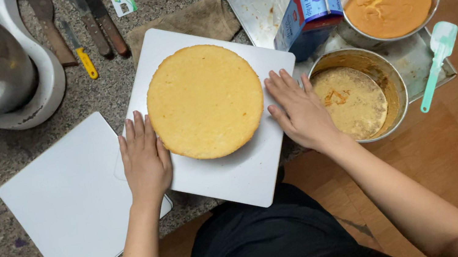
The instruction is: The person removes two round sponge cakes from metal baking pans by inverting them onto white cake boards. They gently tap and peel away the pan sides, then place the cakes upright on the boards and move the empty pans aside.
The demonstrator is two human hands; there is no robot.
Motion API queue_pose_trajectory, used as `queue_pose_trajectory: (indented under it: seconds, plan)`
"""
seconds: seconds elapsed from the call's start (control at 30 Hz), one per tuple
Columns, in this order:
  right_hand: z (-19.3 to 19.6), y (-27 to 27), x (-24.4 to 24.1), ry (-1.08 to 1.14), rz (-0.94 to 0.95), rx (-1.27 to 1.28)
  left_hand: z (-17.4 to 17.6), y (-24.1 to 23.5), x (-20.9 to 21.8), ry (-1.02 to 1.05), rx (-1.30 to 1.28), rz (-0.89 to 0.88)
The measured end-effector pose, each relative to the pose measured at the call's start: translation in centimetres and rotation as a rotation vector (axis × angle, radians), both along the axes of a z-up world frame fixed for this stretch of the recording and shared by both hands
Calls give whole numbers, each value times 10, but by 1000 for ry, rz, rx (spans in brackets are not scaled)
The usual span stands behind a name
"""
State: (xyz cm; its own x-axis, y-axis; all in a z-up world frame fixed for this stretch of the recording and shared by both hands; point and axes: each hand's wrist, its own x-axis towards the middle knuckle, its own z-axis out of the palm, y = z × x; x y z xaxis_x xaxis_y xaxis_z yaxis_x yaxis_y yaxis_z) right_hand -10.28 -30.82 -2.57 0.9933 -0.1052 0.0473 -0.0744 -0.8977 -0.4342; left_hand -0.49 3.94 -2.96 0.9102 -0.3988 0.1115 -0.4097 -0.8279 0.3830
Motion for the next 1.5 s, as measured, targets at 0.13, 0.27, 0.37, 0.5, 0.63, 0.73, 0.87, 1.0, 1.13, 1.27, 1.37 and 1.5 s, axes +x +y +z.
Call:
queue_pose_trajectory:
  seconds: [0.13,0.27,0.37,0.5,0.63,0.73,0.87,1.0,1.13,1.27,1.37,1.5]
  plan:
    - [3,3,4,-16,-383,-172,-2,1,-2,4,11,-5]
    - [4,16,-9,-88,-98,-24,-2,-1,-7,-10,25,1]
    - [0,27,-19,25,-130,-2,-1,-2,-14,-3,27,7]
    - [-4,49,-40,-14,-115,-40,2,2,-25,6,43,-73]
    - [1,83,-89,94,133,-29,9,7,-54,68,8,-268]
    - [11,93,-119,118,206,269,16,24,-89,155,-124,-615]
    - [14,96,-98,-272,-215,115,22,37,-102,284,-352,-1082]
    - [11,122,-86,40,80,49,20,27,-95,32,-446,-601]
    - [9,136,-146,26,558,554,13,-2,-100,-36,-364,-649]
    - [6,102,-173,-362,181,583,4,-63,-108,-147,-253,-667]
    - [8,69,-178,-401,-119,688,0,-115,-126,-228,86,-494]
    - [7,28,-169,-380,-347,652,0,-135,-184,530,85,-1098]
